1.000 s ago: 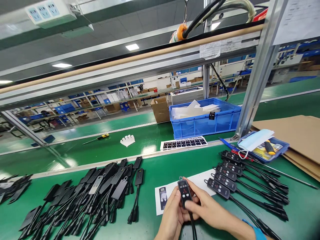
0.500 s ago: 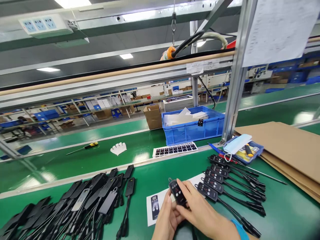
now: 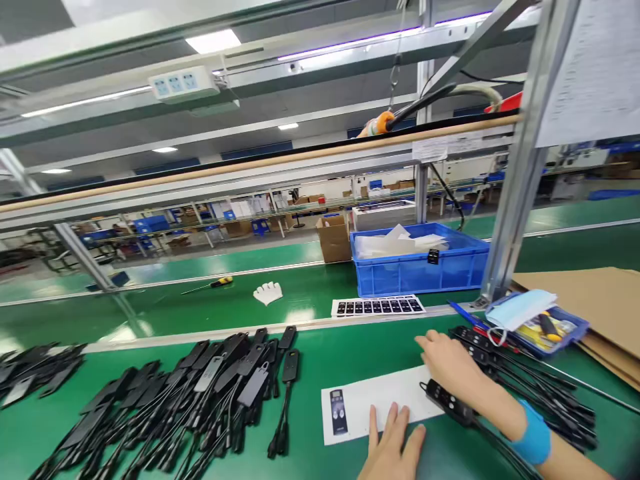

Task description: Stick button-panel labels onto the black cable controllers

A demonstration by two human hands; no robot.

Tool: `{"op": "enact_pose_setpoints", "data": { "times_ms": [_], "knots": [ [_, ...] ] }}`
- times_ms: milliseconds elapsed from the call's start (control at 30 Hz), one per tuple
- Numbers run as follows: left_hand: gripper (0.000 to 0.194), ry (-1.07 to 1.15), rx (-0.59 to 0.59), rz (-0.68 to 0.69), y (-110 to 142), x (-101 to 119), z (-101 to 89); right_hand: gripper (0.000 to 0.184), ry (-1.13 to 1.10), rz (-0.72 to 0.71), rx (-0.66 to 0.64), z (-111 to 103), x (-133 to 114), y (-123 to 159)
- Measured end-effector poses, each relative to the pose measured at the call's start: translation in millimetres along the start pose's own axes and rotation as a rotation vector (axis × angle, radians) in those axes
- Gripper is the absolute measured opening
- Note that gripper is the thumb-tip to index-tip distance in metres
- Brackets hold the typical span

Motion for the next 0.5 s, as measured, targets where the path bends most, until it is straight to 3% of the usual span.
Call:
{"op": "enact_pose_setpoints", "data": {
  "times_ms": [133,267,367,500],
  "knots": [
    [0.042,0.005,-0.024,-0.027,-3,4,-1.7,0.033,-0.17,-0.326,-0.142,18,-82,-14],
    [0.039,0.102,-0.031,-0.107,0,11,-9.0,0.019,-0.258,-0.438,-0.203,32,-136,-16],
    [0.042,0.268,0.004,-0.108,5,18,-14.8,0.014,-0.317,-0.471,-0.188,32,-151,-8],
    [0.039,0.475,0.051,-0.015,4,31,-23.5,0.015,-0.747,-0.651,0.002,4,-143,15]
  ]
}}
Point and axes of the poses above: each hand's wrist, its own y-axis away from the middle knuckle, its own z-axis out of the palm, x = y × z, the point moved 4 cm from there along -y, towards the middle knuckle, and after that the axes turned 12 degrees about -x, right-handed, at the moved point
